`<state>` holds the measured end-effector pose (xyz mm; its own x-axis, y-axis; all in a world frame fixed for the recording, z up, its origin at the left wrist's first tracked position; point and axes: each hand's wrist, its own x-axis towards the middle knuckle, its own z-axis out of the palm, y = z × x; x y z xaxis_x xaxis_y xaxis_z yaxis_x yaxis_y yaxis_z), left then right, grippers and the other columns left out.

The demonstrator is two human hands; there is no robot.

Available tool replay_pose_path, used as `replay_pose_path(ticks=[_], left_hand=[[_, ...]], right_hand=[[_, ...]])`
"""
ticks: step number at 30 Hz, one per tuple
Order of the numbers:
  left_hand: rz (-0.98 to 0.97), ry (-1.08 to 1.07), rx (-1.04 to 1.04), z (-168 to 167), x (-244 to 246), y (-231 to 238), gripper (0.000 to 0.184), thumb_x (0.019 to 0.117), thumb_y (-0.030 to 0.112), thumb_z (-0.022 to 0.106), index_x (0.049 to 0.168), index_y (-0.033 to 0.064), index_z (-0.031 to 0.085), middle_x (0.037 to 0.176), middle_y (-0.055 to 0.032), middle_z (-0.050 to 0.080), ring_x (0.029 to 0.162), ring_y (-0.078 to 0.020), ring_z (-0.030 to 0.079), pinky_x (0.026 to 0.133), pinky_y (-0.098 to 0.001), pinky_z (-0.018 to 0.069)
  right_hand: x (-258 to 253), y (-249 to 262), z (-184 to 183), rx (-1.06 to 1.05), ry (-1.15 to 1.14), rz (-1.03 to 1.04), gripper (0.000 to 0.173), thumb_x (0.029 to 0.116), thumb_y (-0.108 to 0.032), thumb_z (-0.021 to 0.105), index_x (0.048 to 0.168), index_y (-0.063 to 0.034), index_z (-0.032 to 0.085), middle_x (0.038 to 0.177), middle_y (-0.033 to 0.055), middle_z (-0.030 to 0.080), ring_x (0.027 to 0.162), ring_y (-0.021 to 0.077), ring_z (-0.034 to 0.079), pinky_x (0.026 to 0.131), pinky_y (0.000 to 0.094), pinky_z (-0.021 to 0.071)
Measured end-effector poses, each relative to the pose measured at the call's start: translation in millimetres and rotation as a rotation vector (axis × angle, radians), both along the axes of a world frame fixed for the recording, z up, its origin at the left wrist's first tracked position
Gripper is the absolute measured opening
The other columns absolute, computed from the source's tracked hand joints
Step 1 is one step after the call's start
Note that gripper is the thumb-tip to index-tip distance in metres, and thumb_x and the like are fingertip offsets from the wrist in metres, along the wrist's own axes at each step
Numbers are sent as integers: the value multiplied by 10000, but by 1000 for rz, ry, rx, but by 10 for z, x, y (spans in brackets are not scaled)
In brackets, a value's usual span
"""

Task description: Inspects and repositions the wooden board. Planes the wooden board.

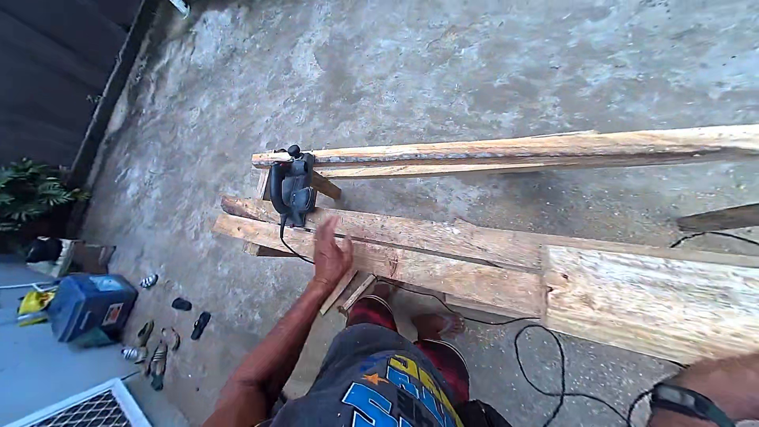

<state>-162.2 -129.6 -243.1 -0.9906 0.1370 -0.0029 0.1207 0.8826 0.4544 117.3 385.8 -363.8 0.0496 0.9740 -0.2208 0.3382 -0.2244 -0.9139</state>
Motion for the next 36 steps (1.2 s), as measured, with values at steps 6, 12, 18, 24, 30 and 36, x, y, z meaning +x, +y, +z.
replay_pose_path(ticks=[6, 12, 18, 24, 30, 36], left_hand=[[451, -152, 73, -150, -1687, -1677, 830, 859, 431, 787, 1478, -19, 465, 1349, -286, 598, 1251, -439, 587, 1045, -629, 477], [239, -341, 237, -385, -2243, -1797, 549, 792, 242, 765, 1253, -15, 616, 1033, -152, 687, 872, -253, 658, 789, -500, 561], [246, -585, 691, -546, -2384, -1770, 85, 939, 168, 562, 864, 159, 522, 571, 38, 521, 466, -139, 542, 487, -367, 545], [51, -574, 415, 394, -1809, -953, 95, 923, 119, 614, 949, 91, 527, 550, 23, 527, 422, -140, 547, 436, -363, 552], [-416, -907, 808, 1373, -899, 60, 196, 913, 148, 588, 1106, 119, 607, 614, -3, 571, 466, -165, 580, 470, -377, 569], [-996, -1119, 1119, 2209, 152, 1519, 478, 894, 167, 679, 1336, 24, 565, 657, -25, 584, 475, -139, 566, 472, -302, 542]], right_hand=[[29, -1675, -181, -459, 10, 4, 634, 1112, -492, 191, 1533, -54, 372, 1426, 240, 528, 1083, 343, 658, 843, 500, 566], [787, -2646, -395, -810, -708, 761, 515, 1024, -380, 600, 1389, -16, 609, 1360, 241, 632, 1310, 392, 577, 1134, 578, 414], [912, -2979, -298, -812, -645, 551, 512, 1046, -367, 530, 1421, -21, 575, 1394, 223, 614, 1338, 369, 560, 1140, 568, 410], [360, -3107, -96, -619, -468, 884, 623, 943, -361, 705, 1458, -47, 545, 1364, 210, 631, 1291, 377, 584, 1125, 593, 414], [-764, -3650, 313, -308, -273, 1450, 996, 728, -286, 917, 1567, -99, 413, 1536, 187, 471, 1371, 384, 504, 1084, 616, 454], [-1192, -4105, 565, -146, 20, 1653, 405, 916, -316, 759, 1208, -40, 711, 1159, 216, 707, 1117, 385, 664, 979, 617, 497]])
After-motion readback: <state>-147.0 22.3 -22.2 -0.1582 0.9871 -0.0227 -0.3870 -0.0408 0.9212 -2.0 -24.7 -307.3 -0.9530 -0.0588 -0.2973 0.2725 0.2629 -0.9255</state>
